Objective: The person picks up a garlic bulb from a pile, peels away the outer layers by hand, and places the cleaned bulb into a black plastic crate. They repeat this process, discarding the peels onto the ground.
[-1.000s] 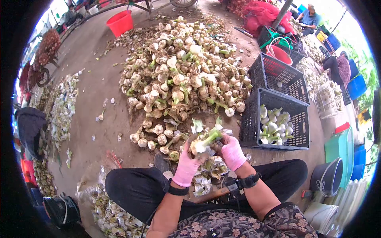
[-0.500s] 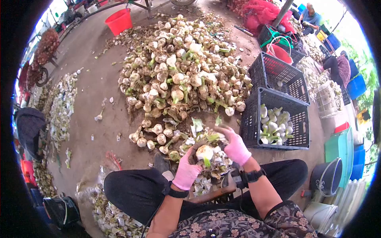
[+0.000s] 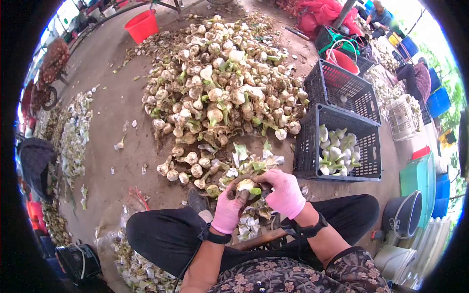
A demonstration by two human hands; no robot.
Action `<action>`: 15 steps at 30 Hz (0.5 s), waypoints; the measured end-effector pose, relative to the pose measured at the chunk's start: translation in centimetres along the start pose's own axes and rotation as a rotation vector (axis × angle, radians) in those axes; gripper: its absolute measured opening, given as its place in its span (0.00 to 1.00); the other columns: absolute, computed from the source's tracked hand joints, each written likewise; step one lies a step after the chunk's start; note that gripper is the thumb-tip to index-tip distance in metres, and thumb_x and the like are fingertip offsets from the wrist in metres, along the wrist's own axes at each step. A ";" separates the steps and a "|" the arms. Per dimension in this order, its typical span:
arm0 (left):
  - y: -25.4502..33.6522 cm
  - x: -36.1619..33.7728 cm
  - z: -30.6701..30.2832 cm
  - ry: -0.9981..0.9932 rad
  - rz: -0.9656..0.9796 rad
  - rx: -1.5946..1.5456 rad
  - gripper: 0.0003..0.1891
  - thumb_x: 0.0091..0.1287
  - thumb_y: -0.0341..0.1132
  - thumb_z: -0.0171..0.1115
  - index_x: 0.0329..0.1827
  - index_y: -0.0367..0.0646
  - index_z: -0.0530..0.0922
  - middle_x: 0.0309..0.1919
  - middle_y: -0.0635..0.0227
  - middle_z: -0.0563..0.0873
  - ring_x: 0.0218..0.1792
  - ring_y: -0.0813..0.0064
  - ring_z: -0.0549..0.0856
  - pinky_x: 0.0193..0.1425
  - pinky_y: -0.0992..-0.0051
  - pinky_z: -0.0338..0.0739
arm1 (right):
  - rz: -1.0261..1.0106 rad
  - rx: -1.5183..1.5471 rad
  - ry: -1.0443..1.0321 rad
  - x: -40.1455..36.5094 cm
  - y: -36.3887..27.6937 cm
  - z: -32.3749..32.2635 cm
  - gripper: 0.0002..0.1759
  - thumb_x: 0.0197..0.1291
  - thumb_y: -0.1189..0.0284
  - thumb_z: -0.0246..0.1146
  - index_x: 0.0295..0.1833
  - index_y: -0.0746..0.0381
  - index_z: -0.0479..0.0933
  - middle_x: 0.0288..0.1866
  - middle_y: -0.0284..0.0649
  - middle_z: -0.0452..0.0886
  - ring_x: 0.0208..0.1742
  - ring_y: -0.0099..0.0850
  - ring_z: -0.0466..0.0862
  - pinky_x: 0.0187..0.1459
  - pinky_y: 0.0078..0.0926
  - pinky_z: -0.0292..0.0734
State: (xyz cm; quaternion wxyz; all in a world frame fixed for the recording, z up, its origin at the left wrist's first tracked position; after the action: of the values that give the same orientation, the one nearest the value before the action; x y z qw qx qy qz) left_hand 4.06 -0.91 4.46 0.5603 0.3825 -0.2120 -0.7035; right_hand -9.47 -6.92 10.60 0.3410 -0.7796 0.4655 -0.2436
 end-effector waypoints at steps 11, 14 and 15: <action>-0.4 -0.9 0.6 -0.066 -0.300 -0.223 0.26 0.66 0.24 0.52 0.69 0.39 0.61 0.57 0.62 0.76 0.55 0.70 0.79 0.61 0.71 0.74 | 0.043 -0.151 -0.011 2.7 3.4 0.2 0.07 0.47 0.78 0.62 0.35 0.63 0.78 0.32 0.48 0.80 0.36 0.47 0.81 0.38 0.37 0.76; -0.2 -0.6 0.3 -0.105 -0.262 -0.202 0.26 0.66 0.24 0.55 0.68 0.38 0.63 0.56 0.64 0.77 0.55 0.71 0.78 0.61 0.72 0.73 | 0.134 -0.261 -0.074 2.4 6.9 1.4 0.08 0.48 0.80 0.62 0.36 0.63 0.79 0.36 0.47 0.80 0.41 0.46 0.81 0.45 0.35 0.76; 0.0 -0.5 0.4 -0.141 -0.201 -0.198 0.25 0.65 0.24 0.57 0.66 0.39 0.64 0.55 0.65 0.78 0.55 0.72 0.79 0.60 0.73 0.73 | 0.069 -0.172 -0.023 1.9 6.4 1.2 0.12 0.47 0.81 0.60 0.39 0.61 0.80 0.39 0.47 0.80 0.42 0.46 0.80 0.47 0.36 0.76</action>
State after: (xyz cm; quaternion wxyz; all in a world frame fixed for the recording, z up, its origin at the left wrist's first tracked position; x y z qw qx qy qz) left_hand 3.78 -0.46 4.85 0.5056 0.2946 -0.1410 -0.7986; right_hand -11.34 -10.40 5.11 0.2861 -0.7923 0.5073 -0.1817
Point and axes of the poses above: each hand's wrist, its own x-axis towards the middle knuckle, its own z-axis out of the palm, y = z × x, the point moved 4 cm from there along x, towards the middle knuckle
